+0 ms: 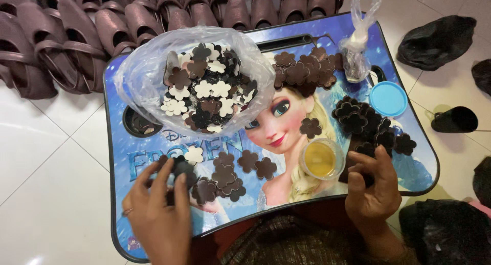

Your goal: The person repeatedly picks flower-shaped craft pieces from a plastic bag, applies a yellow substance from a small container to the back of each piece, and places them onto a brown backing sheet on a Frozen-themed tray.

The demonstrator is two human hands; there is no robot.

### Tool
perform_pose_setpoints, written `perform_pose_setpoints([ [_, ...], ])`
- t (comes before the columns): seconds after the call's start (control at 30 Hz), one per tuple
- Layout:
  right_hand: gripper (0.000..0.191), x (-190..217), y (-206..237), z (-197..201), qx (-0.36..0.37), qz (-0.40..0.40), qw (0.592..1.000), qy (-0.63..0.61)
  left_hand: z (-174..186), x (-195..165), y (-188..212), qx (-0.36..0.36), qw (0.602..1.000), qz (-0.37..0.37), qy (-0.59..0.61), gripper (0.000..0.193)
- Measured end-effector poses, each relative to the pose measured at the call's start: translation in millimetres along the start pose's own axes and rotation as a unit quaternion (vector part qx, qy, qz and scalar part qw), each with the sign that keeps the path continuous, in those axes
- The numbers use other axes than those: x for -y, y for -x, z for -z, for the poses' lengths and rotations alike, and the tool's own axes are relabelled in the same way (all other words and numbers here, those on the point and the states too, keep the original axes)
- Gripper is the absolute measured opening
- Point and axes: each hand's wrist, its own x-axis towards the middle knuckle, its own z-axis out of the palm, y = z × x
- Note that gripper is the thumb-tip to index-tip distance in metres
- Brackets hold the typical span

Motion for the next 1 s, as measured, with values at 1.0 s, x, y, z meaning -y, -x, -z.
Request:
perform_pose_setpoints([
  [1.0,0.058,3.9,0.3,-2.8,0.004,0.003,1.000,0.009,-7.9,-41.7,3.8,0.053,0.997,-0.044,0.017,0.017],
])
